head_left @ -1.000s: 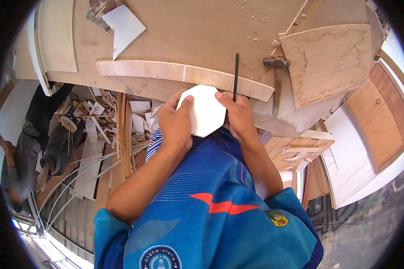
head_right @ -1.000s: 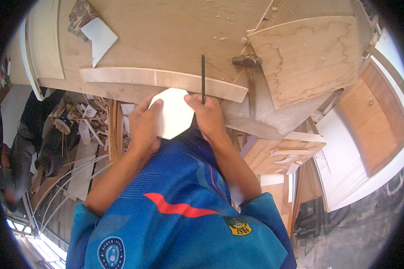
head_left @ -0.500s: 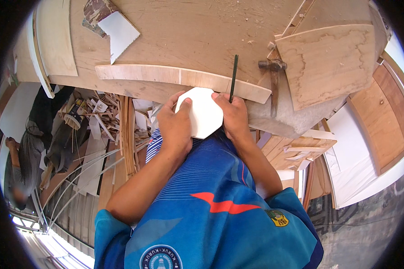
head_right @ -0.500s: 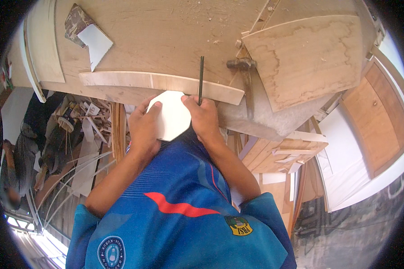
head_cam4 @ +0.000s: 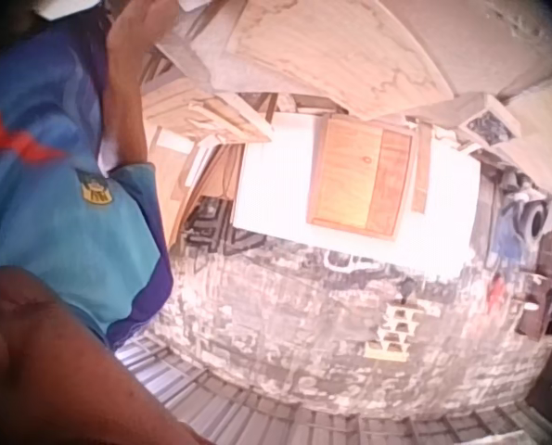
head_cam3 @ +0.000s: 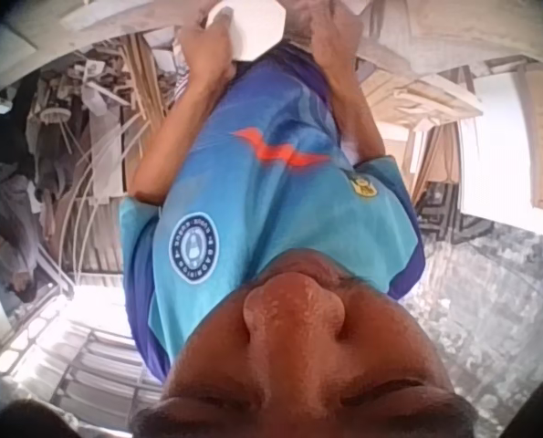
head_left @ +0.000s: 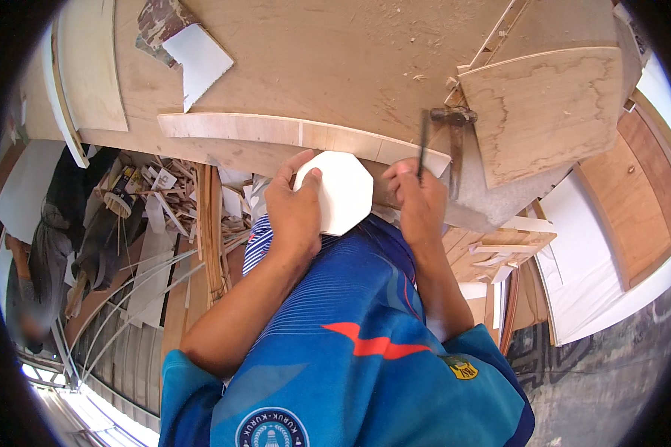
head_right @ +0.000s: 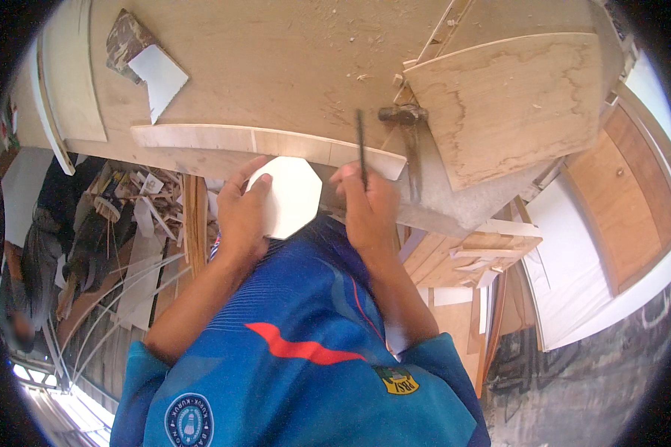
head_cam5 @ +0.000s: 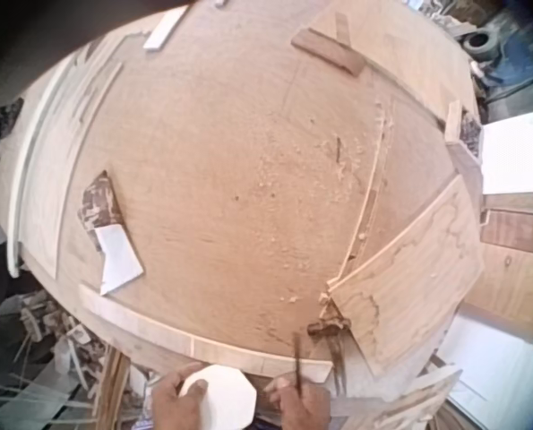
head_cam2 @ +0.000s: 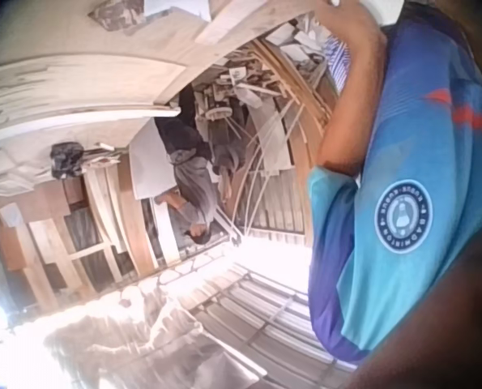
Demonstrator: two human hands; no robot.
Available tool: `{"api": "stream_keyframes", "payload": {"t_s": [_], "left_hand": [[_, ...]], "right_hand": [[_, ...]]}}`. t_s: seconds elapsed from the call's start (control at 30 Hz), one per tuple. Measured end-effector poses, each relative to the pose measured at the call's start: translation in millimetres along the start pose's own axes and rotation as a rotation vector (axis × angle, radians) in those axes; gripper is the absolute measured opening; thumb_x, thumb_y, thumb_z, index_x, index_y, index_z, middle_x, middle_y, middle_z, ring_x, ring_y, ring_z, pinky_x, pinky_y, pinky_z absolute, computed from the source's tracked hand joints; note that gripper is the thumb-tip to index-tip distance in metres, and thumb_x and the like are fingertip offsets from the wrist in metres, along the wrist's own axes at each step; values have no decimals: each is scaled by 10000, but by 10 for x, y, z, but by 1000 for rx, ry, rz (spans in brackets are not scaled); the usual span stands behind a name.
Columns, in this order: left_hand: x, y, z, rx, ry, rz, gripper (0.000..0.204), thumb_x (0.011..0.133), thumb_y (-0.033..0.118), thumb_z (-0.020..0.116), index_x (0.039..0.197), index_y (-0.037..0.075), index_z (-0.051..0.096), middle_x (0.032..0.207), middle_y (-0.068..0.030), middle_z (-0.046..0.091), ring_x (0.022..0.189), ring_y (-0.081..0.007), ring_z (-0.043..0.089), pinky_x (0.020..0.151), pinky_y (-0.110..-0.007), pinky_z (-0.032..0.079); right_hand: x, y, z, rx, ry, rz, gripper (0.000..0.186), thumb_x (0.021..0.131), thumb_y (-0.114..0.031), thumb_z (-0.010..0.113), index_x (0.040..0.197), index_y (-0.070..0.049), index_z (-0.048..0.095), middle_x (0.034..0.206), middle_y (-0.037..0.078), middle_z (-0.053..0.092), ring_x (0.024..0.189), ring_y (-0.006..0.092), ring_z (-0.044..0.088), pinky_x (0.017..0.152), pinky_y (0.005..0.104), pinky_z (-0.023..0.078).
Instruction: The person marks a line on a piece of wood using a pencil and a template, then cuts the wood along the line with a hand saw.
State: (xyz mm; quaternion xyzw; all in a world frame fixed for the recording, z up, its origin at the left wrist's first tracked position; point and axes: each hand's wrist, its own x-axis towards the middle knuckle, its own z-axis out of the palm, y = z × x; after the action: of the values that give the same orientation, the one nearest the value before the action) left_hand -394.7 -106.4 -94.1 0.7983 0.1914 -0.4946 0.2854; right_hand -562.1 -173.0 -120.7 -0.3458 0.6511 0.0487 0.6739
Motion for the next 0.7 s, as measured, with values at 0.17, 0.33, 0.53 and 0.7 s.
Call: {"api": "stream_keyframes", "payload": {"t_s": [0.17,0.33,0.53,0.7], "left_hand": [[-11,30,1,42,-16,10,334,1011,-3,617,1337,-71,649,1240,-216,697,1097,-236,668,969,-333,524],[46,-29,-28,52,-23,26,331,1015,0,615,1337,-68,654,1251,-215,699,1100,-230,668,971,-333,523],[36,-58,-17,70,-37,85,340,1018,29,615,1345,-58,651,1206,-165,714,1020,-189,687,876,-313,569],[38,-56,-33,89,-44,66,336,1014,19,618,1336,-71,653,1216,-189,714,1055,-206,679,931,-321,544]], "right_hand": [[122,89,-94,188,122,-534,285,1053,-257,586,944,-6,668,915,111,689,711,162,594,656,303,474],[298,40,123,232,52,-528,121,963,-134,729,952,-15,712,930,132,725,790,227,693,742,301,541],[382,11,48,-164,-8,-778,137,838,-22,806,952,-46,736,961,118,785,902,248,773,806,345,594],[394,69,51,-184,-18,-839,116,823,37,800,915,1,739,949,159,784,867,243,771,789,331,604]]}}
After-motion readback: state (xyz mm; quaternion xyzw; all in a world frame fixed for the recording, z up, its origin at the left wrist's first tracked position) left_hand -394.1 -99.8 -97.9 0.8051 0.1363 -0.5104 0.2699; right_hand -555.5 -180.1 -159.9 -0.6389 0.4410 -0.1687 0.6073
